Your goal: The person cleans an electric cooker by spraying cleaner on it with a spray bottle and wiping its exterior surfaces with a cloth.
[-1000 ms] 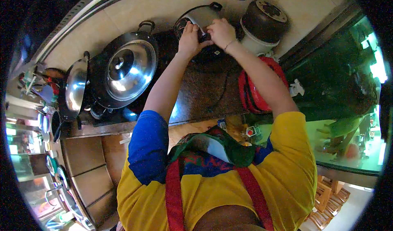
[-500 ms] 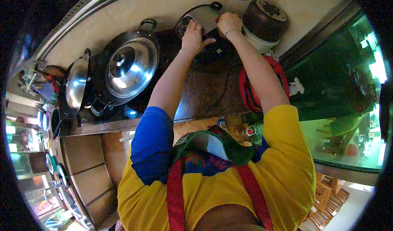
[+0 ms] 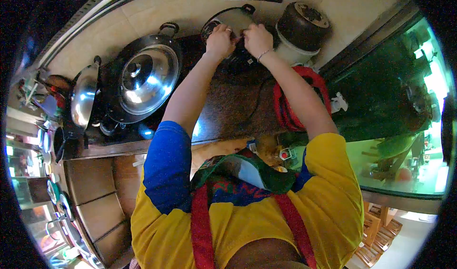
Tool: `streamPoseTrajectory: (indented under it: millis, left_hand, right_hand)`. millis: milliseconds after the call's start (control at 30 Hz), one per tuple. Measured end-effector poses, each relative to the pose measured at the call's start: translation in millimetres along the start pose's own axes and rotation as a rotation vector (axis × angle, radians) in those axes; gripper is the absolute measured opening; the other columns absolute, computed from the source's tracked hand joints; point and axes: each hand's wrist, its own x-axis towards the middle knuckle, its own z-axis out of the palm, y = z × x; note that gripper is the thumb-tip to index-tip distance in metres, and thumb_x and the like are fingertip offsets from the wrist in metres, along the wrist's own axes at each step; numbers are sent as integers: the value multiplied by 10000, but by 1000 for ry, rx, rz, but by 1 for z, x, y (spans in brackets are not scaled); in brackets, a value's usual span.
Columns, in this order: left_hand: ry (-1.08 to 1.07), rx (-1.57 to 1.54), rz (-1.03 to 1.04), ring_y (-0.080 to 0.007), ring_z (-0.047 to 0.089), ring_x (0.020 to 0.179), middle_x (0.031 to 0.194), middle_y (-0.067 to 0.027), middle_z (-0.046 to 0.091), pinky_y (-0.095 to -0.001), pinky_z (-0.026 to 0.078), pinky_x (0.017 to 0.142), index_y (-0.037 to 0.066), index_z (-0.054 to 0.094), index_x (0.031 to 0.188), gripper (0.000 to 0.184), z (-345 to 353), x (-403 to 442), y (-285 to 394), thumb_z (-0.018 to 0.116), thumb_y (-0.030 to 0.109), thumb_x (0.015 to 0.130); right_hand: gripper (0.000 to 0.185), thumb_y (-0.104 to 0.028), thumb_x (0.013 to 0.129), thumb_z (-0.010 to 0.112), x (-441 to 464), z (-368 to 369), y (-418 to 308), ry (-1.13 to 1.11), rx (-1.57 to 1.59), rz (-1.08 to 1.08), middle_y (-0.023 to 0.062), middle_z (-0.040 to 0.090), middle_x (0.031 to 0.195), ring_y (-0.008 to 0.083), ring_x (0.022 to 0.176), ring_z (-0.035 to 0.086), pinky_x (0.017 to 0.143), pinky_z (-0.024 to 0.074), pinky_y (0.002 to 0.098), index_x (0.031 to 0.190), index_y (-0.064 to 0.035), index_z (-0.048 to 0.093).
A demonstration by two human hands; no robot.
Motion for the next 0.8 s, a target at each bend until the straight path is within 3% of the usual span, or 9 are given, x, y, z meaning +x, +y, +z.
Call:
streamPoseTrajectory:
  millis: [67,200,267,367,400,500,600,733,800]
  left_hand:
    - [-10,23,-31,-341,464,1205,1229,-135,533,-424,463,940,57,602,1138,435,-11,3,5,628,349,816]
    - [-150,88,18,-325,487,1169,1184,-132,551,-418,474,926,109,651,1090,357,-15,13,7,589,331,818]
    - [-161,130,50,-326,488,1166,1168,-135,556,-418,473,929,113,667,1069,347,-12,15,2,580,337,818]
    - [-72,-17,-13,-324,472,1173,1173,-133,540,-417,467,942,130,690,1041,337,-6,13,0,605,332,785]
    - [-64,-45,-7,-325,457,1185,1184,-133,526,-423,461,952,135,697,1033,330,-7,11,-1,615,315,768]
    - [-76,-30,32,-327,434,1199,1203,-131,501,-438,447,971,147,703,1029,320,4,14,-6,628,276,746]
    - [-146,14,-7,-341,423,1200,1230,-134,481,-461,430,990,128,701,1020,307,4,16,-5,630,227,738]
    - [-118,-57,-37,-371,449,1164,1208,-170,513,-470,458,947,89,670,1058,349,-3,11,-3,639,272,763]
    - [-100,-79,-29,-398,473,1134,1172,-198,553,-471,480,916,87,650,1089,381,-11,6,-2,642,310,780]
  right_hand:
    - [147,-213,801,605,-18,-21,-7,-21,-80,-324,85,616,916,284,919,590,739,534,426,848,-163,735]
    - [187,-226,788,615,16,-21,13,-110,-6,98,82,639,993,306,922,596,785,529,433,914,-168,740]
    - [164,-235,794,617,8,-22,6,-86,-14,30,86,638,999,311,925,603,782,531,430,889,-177,738]
    - [160,-239,808,611,-18,-12,-10,32,-55,-363,92,649,999,312,910,626,762,537,443,888,-190,741]
    - [160,-239,808,611,-14,-17,-9,29,-54,-365,92,649,999,312,910,626,762,537,443,888,-190,741]
    - [161,-229,793,606,17,-30,7,-61,-56,6,114,649,915,322,880,630,753,535,461,875,-171,732]
    - [157,-223,790,605,13,-13,2,-11,-40,25,122,643,891,321,886,621,750,532,455,854,-144,724]
    - [129,-183,771,599,-19,-15,-19,47,-57,-365,123,629,917,327,891,594,740,519,441,807,-113,700]
    - [140,-204,764,615,2,-17,-1,26,-109,-220,114,640,894,319,882,608,747,523,432,782,-108,715]
